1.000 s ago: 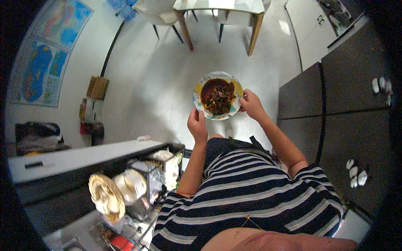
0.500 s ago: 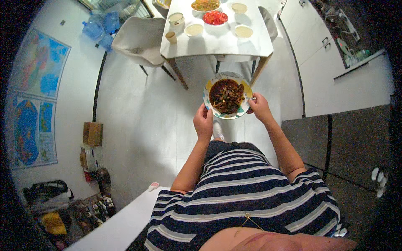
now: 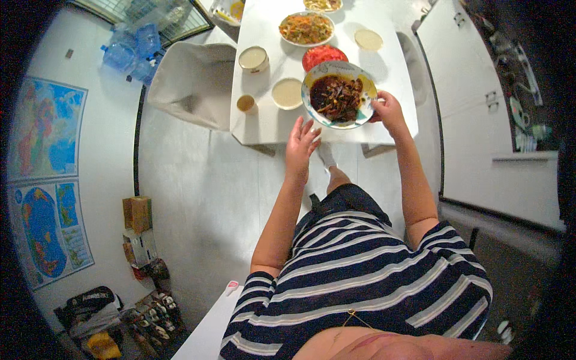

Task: The person takes a covered dish out of a refrigerator and puts it on a table, gets utensils from a rack, and washes a pan and a pot in a sink using a scrubber.

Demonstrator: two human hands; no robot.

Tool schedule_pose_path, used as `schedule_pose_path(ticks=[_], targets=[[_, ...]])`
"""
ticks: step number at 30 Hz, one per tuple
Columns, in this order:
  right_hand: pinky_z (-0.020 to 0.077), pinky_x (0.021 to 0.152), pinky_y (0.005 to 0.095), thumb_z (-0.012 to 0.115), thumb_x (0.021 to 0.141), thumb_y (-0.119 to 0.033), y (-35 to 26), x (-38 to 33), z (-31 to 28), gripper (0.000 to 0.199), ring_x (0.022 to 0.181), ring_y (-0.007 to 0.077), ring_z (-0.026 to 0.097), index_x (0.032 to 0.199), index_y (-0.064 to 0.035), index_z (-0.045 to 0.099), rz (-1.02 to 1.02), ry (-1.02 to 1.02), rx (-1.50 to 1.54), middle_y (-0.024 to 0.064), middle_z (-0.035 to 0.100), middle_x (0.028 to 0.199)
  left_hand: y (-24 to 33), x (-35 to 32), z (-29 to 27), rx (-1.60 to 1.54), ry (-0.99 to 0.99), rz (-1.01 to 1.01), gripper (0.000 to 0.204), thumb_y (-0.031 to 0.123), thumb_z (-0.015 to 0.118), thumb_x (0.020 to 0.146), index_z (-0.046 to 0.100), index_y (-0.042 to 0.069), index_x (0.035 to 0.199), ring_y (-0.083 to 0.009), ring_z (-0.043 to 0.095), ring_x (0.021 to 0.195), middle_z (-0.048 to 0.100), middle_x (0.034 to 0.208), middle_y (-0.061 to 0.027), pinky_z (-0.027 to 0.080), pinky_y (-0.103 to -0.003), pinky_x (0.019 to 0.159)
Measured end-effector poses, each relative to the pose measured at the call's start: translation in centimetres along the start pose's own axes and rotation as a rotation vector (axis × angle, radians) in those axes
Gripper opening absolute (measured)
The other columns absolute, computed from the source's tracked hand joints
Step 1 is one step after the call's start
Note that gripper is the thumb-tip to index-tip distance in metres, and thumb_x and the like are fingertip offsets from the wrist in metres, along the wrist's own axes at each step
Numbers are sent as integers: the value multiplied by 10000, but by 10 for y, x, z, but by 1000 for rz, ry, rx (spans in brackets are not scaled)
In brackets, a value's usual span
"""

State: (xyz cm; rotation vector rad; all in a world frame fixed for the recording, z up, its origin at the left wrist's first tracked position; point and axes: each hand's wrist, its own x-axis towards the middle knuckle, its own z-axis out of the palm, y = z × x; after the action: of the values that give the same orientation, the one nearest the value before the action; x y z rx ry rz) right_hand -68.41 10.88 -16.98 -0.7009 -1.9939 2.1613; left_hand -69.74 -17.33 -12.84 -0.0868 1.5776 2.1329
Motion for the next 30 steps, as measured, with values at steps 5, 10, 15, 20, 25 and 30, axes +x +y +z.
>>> schedule_pose_path(ticks=[5,10,15,20,25,30], targets=[[635,597,374,591,916,-103,-45,136,3,312,670,272,721,1152,93,534,-65,7,21,204,689,850,28,78,5,69,-9,-71,464,228,559,996,476,9,1396,-236,615,1171,612,1323,-149,481,-363,1006],[641,590,369,592,899,-105,-66,278,7,296,680,273,728,1121,86,546,-126,63,-79,220,701,855,49,138,29,37,57,-97,326,192,538,1005,577,6,1271,-202,659,1051,682,1192,-129,508,-337,964],[597,584,345,626,861,-138,-51,386,57,304,667,234,713,1075,74,595,-112,95,-148,187,703,821,66,174,37,51,91,-110,313,177,541,996,587,9,1256,-191,654,1046,689,1174,-126,500,-336,969],[498,565,305,682,801,-173,-28,502,98,248,639,165,658,941,32,696,-161,150,-500,118,699,760,79,216,42,87,80,-66,293,166,532,997,593,2,1233,-177,648,1050,693,1160,-127,491,-327,969],[538,746,442,659,742,-250,-45,585,120,287,784,358,707,814,18,735,-125,241,-576,214,710,774,82,248,43,31,105,-23,285,141,526,997,593,-20,1221,-187,651,1066,696,1150,-136,498,-343,973],[540,758,445,633,784,-194,-29,573,200,267,850,373,709,898,24,735,52,82,-536,235,716,832,79,257,21,35,269,-48,276,107,535,986,592,-36,1216,-205,662,1060,692,1144,-151,512,-343,965]])
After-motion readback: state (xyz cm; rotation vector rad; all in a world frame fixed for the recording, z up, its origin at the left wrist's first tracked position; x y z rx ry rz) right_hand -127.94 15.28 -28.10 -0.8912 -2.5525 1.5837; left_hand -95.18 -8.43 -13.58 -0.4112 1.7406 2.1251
